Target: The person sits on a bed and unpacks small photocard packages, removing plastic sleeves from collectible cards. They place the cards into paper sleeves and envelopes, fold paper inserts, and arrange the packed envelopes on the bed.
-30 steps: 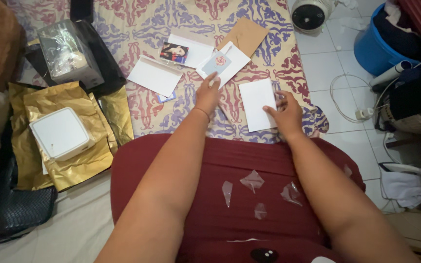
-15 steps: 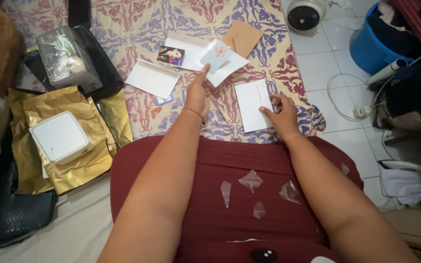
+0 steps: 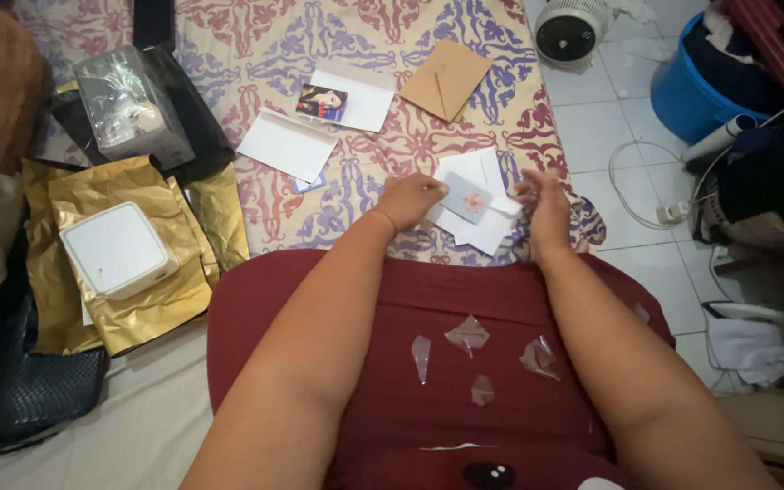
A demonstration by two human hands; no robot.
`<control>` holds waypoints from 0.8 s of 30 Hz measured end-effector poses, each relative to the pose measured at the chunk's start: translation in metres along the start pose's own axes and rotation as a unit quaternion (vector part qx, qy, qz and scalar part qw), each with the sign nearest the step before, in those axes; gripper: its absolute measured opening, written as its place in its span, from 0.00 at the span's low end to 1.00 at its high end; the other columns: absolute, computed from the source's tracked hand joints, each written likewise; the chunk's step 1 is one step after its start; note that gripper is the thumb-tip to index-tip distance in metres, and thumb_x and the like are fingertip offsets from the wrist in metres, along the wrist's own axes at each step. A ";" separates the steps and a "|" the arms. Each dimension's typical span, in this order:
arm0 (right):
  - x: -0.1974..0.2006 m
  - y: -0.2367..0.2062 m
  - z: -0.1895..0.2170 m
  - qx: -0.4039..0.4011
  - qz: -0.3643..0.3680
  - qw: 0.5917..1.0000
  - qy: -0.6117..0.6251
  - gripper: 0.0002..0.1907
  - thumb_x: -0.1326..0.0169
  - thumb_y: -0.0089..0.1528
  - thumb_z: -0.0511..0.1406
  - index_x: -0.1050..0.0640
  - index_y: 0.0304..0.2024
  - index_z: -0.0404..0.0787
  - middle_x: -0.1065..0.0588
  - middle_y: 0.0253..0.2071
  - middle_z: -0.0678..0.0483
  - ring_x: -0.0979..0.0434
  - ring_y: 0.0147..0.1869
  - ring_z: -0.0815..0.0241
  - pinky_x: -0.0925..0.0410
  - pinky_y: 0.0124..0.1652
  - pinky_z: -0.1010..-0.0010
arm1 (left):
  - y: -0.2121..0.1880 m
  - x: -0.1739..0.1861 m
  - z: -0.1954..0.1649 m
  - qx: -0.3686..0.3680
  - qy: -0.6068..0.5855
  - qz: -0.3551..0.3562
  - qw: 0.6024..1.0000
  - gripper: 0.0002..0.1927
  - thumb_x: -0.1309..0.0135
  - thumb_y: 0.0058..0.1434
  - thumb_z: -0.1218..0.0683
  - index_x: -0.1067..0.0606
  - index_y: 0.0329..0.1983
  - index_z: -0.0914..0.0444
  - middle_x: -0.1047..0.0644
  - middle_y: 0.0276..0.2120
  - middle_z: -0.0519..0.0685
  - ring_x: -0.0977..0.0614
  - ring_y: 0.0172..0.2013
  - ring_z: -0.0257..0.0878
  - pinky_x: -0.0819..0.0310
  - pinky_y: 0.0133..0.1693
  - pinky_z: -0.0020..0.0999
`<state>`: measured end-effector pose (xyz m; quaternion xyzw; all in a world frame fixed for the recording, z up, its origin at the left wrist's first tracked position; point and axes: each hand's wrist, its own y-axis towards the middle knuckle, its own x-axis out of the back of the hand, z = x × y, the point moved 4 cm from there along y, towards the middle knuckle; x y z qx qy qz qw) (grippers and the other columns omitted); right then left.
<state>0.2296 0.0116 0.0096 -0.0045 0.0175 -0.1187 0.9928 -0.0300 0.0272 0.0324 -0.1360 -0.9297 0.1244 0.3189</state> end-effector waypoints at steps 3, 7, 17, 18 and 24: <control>-0.008 -0.009 0.018 0.164 0.017 0.957 -0.238 0.22 0.43 0.66 0.47 0.21 0.58 0.43 0.27 0.54 0.50 0.30 0.57 0.55 0.34 0.55 0.66 | 0.001 -0.004 0.000 -0.093 0.165 -0.071 0.979 0.22 0.41 0.58 0.42 0.23 0.56 0.43 0.34 0.65 0.49 0.38 0.64 0.56 0.43 0.63 0.52; -0.037 -0.027 0.027 0.245 0.046 0.839 -0.483 0.32 0.28 0.51 0.48 0.20 0.56 0.49 0.32 0.58 0.47 0.39 0.63 0.45 0.44 0.59 0.48 | 0.004 -0.008 0.005 -0.078 0.169 -0.089 0.979 0.24 0.40 0.58 0.45 0.26 0.60 0.41 0.42 0.70 0.51 0.42 0.69 0.56 0.46 0.66 0.54; -0.036 -0.019 0.010 0.209 0.019 0.879 -0.429 0.14 0.33 0.55 0.44 0.17 0.41 0.48 0.24 0.53 0.56 0.35 0.64 0.49 0.47 0.61 0.50 | -0.001 -0.001 0.003 -0.055 0.109 -0.102 0.987 0.26 0.40 0.59 0.48 0.28 0.62 0.46 0.40 0.68 0.50 0.40 0.67 0.55 0.45 0.64 0.55; -0.032 -0.019 0.009 0.205 0.021 0.888 -0.410 0.13 0.34 0.58 0.44 0.17 0.41 0.46 0.23 0.52 0.55 0.33 0.64 0.50 0.46 0.61 0.50 | 0.000 -0.001 0.004 -0.056 0.108 -0.105 0.987 0.27 0.41 0.59 0.47 0.29 0.63 0.46 0.39 0.67 0.50 0.38 0.66 0.55 0.44 0.63 0.55; -0.019 -0.020 0.017 0.201 0.060 0.933 -0.292 0.15 0.38 0.64 0.44 0.18 0.45 0.41 0.23 0.52 0.50 0.31 0.64 0.49 0.39 0.63 0.59 | 0.023 -0.007 0.014 -0.094 -0.022 -0.109 0.989 0.26 0.42 0.64 0.42 0.29 0.63 0.53 0.28 0.59 0.52 0.25 0.56 0.48 0.33 0.57 0.43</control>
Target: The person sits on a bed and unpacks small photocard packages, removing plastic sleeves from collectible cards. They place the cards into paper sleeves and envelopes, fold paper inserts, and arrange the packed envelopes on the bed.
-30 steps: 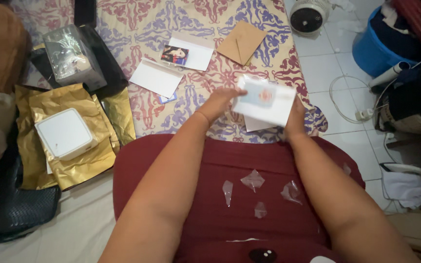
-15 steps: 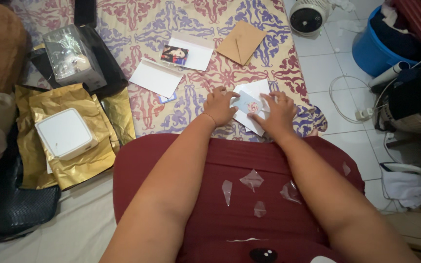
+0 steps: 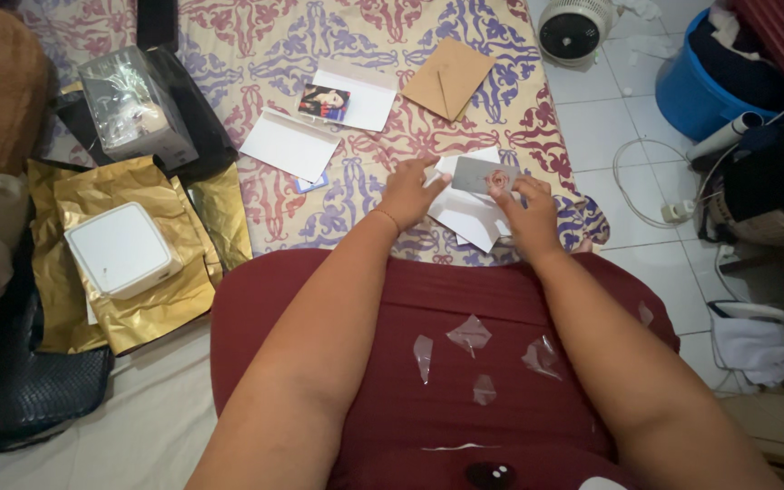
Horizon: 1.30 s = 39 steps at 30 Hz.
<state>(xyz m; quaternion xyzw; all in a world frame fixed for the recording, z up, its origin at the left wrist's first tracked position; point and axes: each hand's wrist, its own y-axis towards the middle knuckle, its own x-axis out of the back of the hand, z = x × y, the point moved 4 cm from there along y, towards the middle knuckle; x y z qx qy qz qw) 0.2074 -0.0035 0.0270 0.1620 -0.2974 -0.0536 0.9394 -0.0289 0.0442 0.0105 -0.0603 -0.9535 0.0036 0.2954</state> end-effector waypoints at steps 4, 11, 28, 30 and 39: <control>-0.007 0.001 -0.001 0.004 0.070 0.997 0.024 0.14 0.42 0.67 0.43 0.16 0.46 0.42 0.23 0.54 0.50 0.33 0.63 0.48 0.43 0.64 0.58 | 0.009 0.002 0.005 -0.045 -0.177 0.022 0.983 0.20 0.49 0.68 0.45 0.20 0.54 0.61 0.18 0.46 0.53 0.17 0.45 0.41 0.25 0.50 0.35; -0.020 0.001 -0.015 -0.021 0.064 0.991 -0.113 0.12 0.37 0.59 0.45 0.16 0.39 0.46 0.29 0.63 0.54 0.45 0.70 0.47 0.54 0.66 0.46 | 0.000 0.035 0.003 0.038 -0.205 -0.152 0.966 0.17 0.37 0.58 0.47 0.18 0.38 0.67 0.19 0.30 0.48 0.19 0.29 0.36 0.23 0.32 0.32; 0.000 -0.013 0.074 0.177 -0.010 0.973 -0.146 0.10 0.36 0.63 0.36 0.20 0.47 0.49 0.22 0.42 0.58 0.24 0.51 0.59 0.48 0.57 0.59 | -0.025 0.022 -0.037 0.054 -0.125 -0.076 0.988 0.26 0.31 0.51 0.39 0.27 0.21 0.64 0.22 0.20 0.47 0.22 0.23 0.34 0.25 0.30 0.32; 0.002 -0.013 0.064 0.153 -0.032 0.982 -0.107 0.07 0.37 0.63 0.36 0.19 0.44 0.46 0.21 0.41 0.56 0.23 0.47 0.60 0.45 0.55 0.61 | -0.025 0.022 -0.037 0.057 -0.140 -0.049 0.987 0.27 0.31 0.52 0.39 0.28 0.22 0.65 0.21 0.21 0.48 0.21 0.23 0.34 0.24 0.30 0.31; -0.006 -0.003 -0.004 -0.218 -0.009 0.921 0.323 0.10 0.48 0.71 0.38 0.20 0.44 0.38 0.21 0.38 0.56 0.31 0.38 0.68 0.41 0.33 0.75 | -0.014 0.007 -0.026 -0.031 -0.210 0.083 0.974 0.19 0.32 0.52 0.52 0.20 0.45 0.65 0.19 0.27 0.49 0.19 0.28 0.35 0.25 0.32 0.30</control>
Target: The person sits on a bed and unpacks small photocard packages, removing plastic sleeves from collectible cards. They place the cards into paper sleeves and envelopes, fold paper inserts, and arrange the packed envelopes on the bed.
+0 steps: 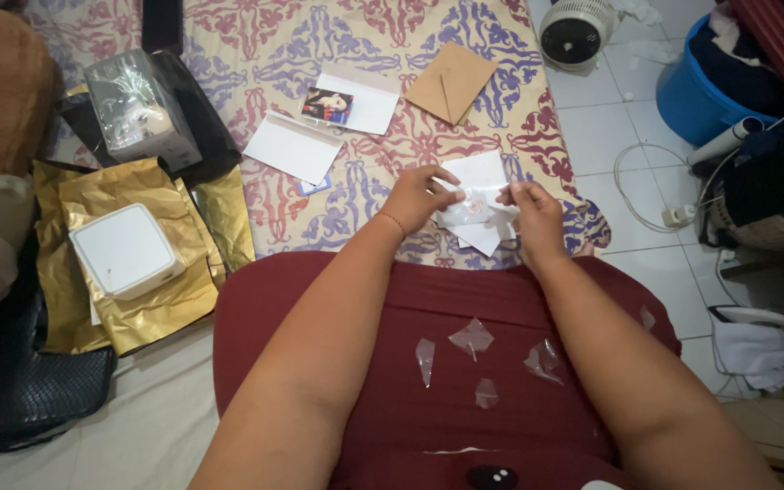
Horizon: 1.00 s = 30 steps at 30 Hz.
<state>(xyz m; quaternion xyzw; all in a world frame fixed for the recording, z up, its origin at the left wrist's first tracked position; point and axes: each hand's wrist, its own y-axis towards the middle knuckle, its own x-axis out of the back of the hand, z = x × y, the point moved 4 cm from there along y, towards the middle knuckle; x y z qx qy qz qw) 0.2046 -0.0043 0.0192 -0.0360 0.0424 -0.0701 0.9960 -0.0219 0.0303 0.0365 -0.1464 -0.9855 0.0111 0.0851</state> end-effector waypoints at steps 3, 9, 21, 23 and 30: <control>-0.004 -0.002 0.002 0.059 0.050 0.996 -0.040 0.11 0.49 0.71 0.38 0.20 0.43 0.37 0.22 0.38 0.57 0.25 0.43 0.68 0.33 0.44 0.76 | -0.001 -0.003 0.003 -0.003 0.019 0.075 0.997 0.20 0.36 0.54 0.56 0.20 0.51 0.63 0.19 0.33 0.48 0.19 0.33 0.34 0.24 0.35 0.29; -0.011 -0.004 0.015 0.120 0.043 0.990 -0.051 0.11 0.49 0.72 0.38 0.20 0.42 0.36 0.22 0.37 0.56 0.25 0.43 0.68 0.31 0.47 0.76 | 0.001 0.005 -0.001 0.073 -0.060 0.061 0.994 0.19 0.41 0.58 0.58 0.21 0.54 0.62 0.17 0.35 0.49 0.19 0.37 0.35 0.27 0.35 0.32; -0.008 -0.002 0.008 0.040 0.149 0.977 0.149 0.23 0.59 0.75 0.47 0.21 0.44 0.37 0.21 0.45 0.53 0.26 0.51 0.61 0.33 0.52 0.70 | -0.004 0.020 -0.026 -0.082 -0.021 -0.009 0.996 0.10 0.45 0.60 0.62 0.19 0.44 0.64 0.16 0.41 0.48 0.15 0.45 0.38 0.22 0.49 0.35; -0.013 -0.006 0.010 0.019 0.185 0.969 0.161 0.20 0.58 0.73 0.47 0.24 0.50 0.38 0.22 0.49 0.54 0.26 0.56 0.60 0.32 0.56 0.67 | -0.012 0.016 -0.035 -0.078 0.083 -0.026 0.993 0.05 0.40 0.62 0.60 0.16 0.38 0.59 0.15 0.40 0.45 0.17 0.43 0.39 0.25 0.50 0.36; -0.025 -0.016 0.010 -0.079 0.219 0.970 0.075 0.25 0.47 0.65 0.37 0.31 0.65 0.41 0.24 0.48 0.53 0.22 0.52 0.60 0.28 0.51 0.69 | -0.028 0.002 -0.058 -0.298 0.107 -0.005 0.948 0.05 0.38 0.54 0.62 0.18 0.31 0.58 0.21 0.54 0.48 0.23 0.55 0.45 0.28 0.57 0.38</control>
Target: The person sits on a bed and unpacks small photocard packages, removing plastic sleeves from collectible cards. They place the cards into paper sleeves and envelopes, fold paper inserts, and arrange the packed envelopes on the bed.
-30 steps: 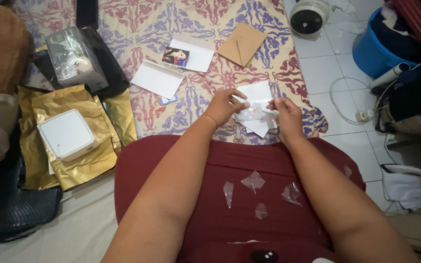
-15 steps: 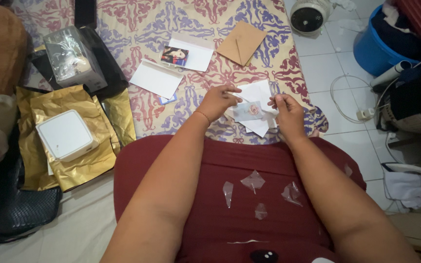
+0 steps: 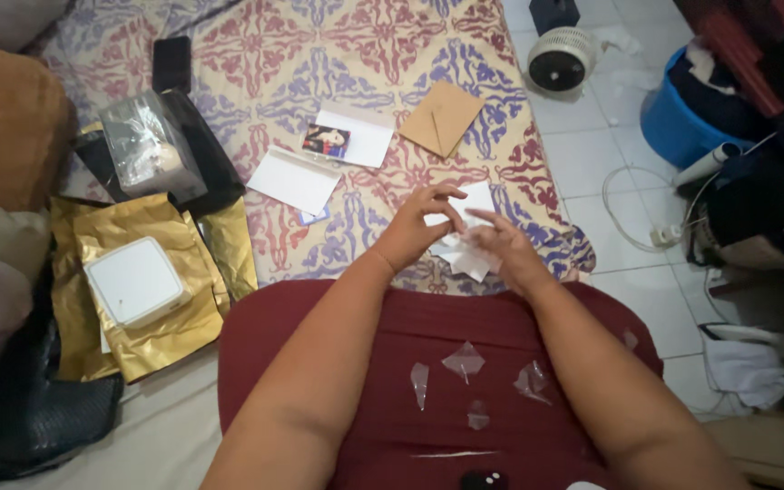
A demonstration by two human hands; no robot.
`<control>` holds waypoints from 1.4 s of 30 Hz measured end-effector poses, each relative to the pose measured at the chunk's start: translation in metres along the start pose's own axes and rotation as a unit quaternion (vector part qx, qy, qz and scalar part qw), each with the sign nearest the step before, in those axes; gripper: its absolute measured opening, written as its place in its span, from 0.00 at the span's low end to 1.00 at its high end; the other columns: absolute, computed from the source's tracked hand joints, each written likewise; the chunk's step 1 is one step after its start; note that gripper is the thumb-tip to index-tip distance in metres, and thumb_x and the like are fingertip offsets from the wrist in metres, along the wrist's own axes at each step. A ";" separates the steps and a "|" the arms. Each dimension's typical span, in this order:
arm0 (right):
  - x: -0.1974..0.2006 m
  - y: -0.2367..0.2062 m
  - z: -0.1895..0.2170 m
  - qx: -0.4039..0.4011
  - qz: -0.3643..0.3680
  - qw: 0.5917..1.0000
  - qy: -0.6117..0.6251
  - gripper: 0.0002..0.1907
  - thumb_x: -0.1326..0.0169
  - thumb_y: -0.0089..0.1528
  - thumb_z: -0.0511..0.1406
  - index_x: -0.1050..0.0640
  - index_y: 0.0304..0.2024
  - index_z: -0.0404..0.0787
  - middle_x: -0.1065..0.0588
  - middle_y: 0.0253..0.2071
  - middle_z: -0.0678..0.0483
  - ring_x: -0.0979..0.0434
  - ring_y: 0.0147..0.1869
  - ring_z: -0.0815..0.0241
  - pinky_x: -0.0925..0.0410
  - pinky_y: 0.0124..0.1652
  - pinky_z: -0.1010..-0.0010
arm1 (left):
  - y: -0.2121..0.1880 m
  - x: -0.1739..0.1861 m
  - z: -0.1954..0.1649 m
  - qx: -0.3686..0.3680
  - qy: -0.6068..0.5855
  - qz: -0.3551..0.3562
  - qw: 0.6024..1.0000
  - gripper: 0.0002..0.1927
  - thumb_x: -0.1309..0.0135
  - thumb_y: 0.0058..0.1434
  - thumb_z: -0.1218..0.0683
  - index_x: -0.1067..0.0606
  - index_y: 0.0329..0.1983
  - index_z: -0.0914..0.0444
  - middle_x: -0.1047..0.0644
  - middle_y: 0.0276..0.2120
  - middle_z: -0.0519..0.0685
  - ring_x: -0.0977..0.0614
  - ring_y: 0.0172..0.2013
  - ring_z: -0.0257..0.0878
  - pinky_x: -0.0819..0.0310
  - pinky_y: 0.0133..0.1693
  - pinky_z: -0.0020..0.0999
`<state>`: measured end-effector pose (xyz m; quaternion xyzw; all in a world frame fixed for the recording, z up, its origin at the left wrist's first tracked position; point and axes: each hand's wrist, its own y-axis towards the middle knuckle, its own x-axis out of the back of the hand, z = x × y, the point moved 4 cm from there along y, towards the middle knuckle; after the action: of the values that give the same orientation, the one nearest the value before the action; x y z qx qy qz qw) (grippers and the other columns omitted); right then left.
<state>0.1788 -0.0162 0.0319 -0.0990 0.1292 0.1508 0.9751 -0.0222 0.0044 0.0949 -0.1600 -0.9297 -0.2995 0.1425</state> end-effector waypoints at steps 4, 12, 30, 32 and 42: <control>0.007 0.003 -0.014 0.016 0.051 0.995 0.081 0.26 0.41 0.63 0.32 0.29 0.64 0.39 0.24 0.47 0.55 0.23 0.49 0.64 0.29 0.49 0.73 | -0.004 -0.008 0.021 0.087 -0.078 0.020 0.993 0.03 0.42 0.60 0.60 0.19 0.34 0.58 0.22 0.57 0.48 0.22 0.55 0.40 0.25 0.53 0.36; 0.021 0.014 -0.029 0.100 -0.053 0.982 -0.151 0.10 0.40 0.65 0.35 0.20 0.44 0.33 0.19 0.41 0.51 0.20 0.46 0.65 0.28 0.49 0.73 | -0.014 -0.017 0.041 0.307 -0.177 0.073 0.932 0.15 0.42 0.64 0.50 0.24 0.53 0.54 0.16 0.43 0.54 0.17 0.38 0.39 0.24 0.43 0.34; -0.004 0.004 0.001 0.148 -0.131 0.718 -0.668 0.21 0.35 0.59 0.42 0.21 0.55 0.60 0.23 0.53 0.61 0.33 0.63 0.54 0.46 0.61 0.47 | -0.017 0.017 0.051 0.341 -0.055 -0.009 0.938 0.16 0.35 0.56 0.46 0.14 0.37 0.63 0.16 0.30 0.51 0.21 0.30 0.37 0.27 0.36 0.33; 0.009 0.006 0.000 0.123 -0.167 0.813 -0.545 0.17 0.37 0.62 0.41 0.20 0.54 0.55 0.21 0.47 0.59 0.27 0.56 0.56 0.38 0.56 0.55 | -0.015 0.018 0.045 0.292 -0.037 -0.008 0.956 0.16 0.37 0.58 0.44 0.13 0.36 0.62 0.15 0.31 0.50 0.18 0.33 0.35 0.26 0.40 0.29; 0.031 0.013 -0.009 0.091 -0.200 0.975 0.028 0.17 0.40 0.63 0.32 0.30 0.52 0.36 0.23 0.44 0.51 0.19 0.45 0.62 0.27 0.39 0.76 | -0.018 -0.012 0.046 0.288 -0.040 0.119 0.949 0.14 0.36 0.55 0.45 0.13 0.35 0.60 0.15 0.28 0.49 0.18 0.29 0.34 0.24 0.38 0.31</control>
<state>0.2013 0.0021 0.0122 -0.0375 0.1472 -0.0624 0.9864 -0.0259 0.0160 0.0453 -0.2331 -0.9556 0.0069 0.1799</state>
